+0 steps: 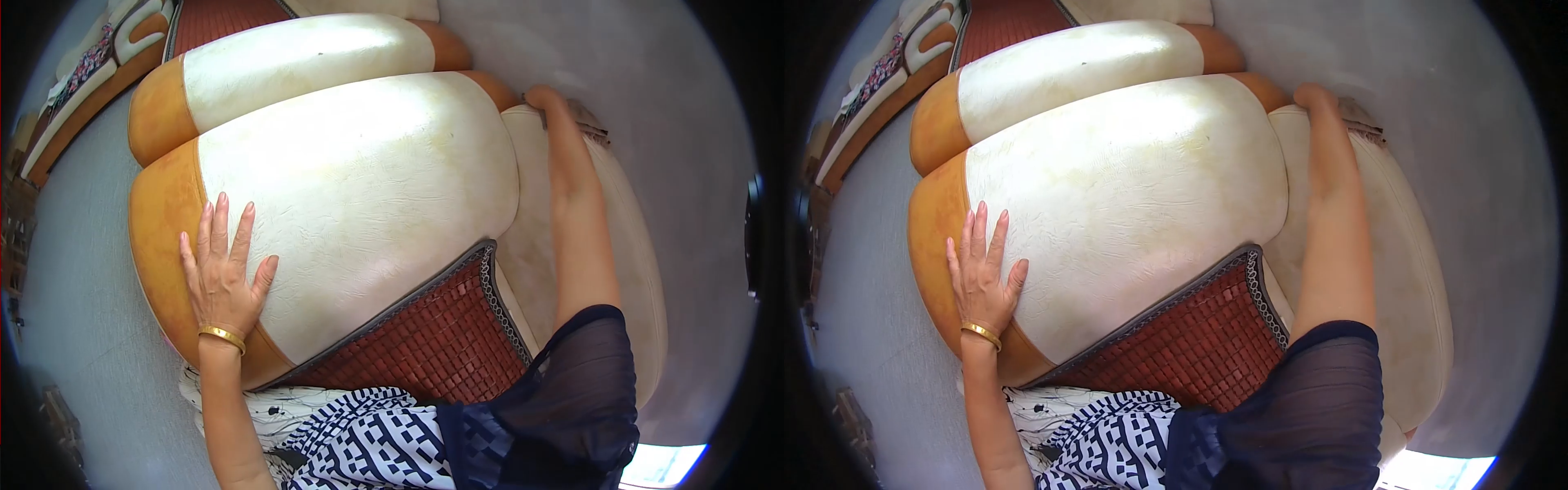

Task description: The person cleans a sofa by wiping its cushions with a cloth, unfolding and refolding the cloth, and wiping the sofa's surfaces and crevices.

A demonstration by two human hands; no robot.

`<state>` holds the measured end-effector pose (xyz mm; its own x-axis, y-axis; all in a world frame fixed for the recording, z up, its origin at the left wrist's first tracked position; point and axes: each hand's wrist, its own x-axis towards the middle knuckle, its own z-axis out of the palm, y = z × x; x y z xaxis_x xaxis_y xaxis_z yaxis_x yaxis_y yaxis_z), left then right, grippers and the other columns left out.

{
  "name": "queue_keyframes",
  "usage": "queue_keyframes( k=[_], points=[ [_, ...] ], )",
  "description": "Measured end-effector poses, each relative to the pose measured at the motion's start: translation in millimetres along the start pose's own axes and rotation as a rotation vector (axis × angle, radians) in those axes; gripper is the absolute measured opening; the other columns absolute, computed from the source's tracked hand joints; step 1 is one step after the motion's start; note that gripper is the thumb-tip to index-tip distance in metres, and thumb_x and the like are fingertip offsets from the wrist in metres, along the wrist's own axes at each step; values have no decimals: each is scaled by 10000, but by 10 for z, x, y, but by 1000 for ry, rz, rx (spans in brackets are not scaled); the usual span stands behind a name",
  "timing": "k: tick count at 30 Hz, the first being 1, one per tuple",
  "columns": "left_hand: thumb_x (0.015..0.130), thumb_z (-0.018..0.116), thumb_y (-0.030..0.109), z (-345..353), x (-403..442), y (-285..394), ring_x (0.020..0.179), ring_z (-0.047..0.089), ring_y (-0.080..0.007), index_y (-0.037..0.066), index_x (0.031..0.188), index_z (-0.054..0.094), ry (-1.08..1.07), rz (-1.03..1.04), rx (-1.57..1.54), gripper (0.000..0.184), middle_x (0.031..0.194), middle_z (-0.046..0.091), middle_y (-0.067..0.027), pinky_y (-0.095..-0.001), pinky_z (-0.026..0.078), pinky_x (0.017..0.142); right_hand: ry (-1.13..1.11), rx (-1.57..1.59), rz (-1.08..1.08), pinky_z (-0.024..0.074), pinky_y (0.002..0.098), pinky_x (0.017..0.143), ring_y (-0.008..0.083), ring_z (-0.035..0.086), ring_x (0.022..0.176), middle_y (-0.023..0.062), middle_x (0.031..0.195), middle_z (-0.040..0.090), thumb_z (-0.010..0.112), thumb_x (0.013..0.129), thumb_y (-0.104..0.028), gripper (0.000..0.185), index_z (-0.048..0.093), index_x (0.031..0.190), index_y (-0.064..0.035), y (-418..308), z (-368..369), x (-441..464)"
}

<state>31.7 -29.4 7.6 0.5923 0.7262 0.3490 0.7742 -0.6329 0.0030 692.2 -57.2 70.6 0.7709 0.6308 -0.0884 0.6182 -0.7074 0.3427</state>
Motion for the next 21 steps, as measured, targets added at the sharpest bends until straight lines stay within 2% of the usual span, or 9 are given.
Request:
queue_keyframes(
  k=[2, 4, 8, 11, 13, 16, 21],
  points=[
    [857, 520, 521, -24, 6, 9, 1392, 262, -251, 242, 1401, 427, -6, -10, -3, 618, 1512, 293, -59, -529, 135, 1130, 31, -11, 30, 425, 420, 950, 355, 542, 1151, 202, 1247, 559, 431, 886, -318, 440, 612, 1186, -51, -111, 89, 62],
    [882, 455, 543, -76, 22, 22, 1395, 258, -252, 224, 1409, 419, -26, -1, 2, 617, 1509, 302, -60, -516, 129, 1132, 70, -19, 56, 425, 415, 954, 347, 540, 1160, 195, 1258, 555, 436, 888, -321, 437, 614, 1187, -56, -244, 147, 105],
    [865, 490, 527, -48, 6, 5, 1391, 265, -253, 231, 1404, 427, -26, -20, -16, 618, 1506, 308, -62, -513, 132, 1133, 138, -37, 96, 424, 408, 960, 335, 537, 1173, 184, 1275, 548, 444, 891, -325, 432, 618, 1187, -64, -457, 120, 38],
    [854, 517, 506, -36, 3, 3, 1389, 270, -253, 235, 1403, 427, -14, -23, -40, 619, 1506, 306, -62, -510, 136, 1132, 29, -45, 107, 425, 402, 965, 316, 545, 1172, 166, 1277, 555, 454, 875, -326, 422, 639, 1159, -74, -524, -25, -141],
    [842, 549, 466, -40, 3, 7, 1386, 274, -256, 231, 1402, 428, -5, -19, -46, 619, 1509, 299, -64, -515, 142, 1128, 61, -123, 13, 440, 415, 942, 323, 561, 1143, 167, 1242, 580, 463, 852, -324, 428, 648, 1137, -66, -561, -21, -206],
    [838, 562, 432, -51, 0, 8, 1386, 273, -258, 228, 1400, 430, -10, -26, -64, 612, 1511, 294, -68, -522, 147, 1124, 123, -77, -45, 457, 427, 912, 342, 586, 1087, 183, 1171, 615, 473, 828, -307, 419, 669, 1072, -29, -643, -66, -407],
    [833, 571, 417, -37, -13, 2, 1387, 270, -256, 226, 1398, 431, 12, -24, -78, 613, 1510, 294, -69, -528, 150, 1122, 197, -58, -102, 473, 430, 882, 344, 613, 1031, 199, 1091, 643, 479, 810, -262, 370, 695, 1008, -37, -787, -123, -721]
  ],
)
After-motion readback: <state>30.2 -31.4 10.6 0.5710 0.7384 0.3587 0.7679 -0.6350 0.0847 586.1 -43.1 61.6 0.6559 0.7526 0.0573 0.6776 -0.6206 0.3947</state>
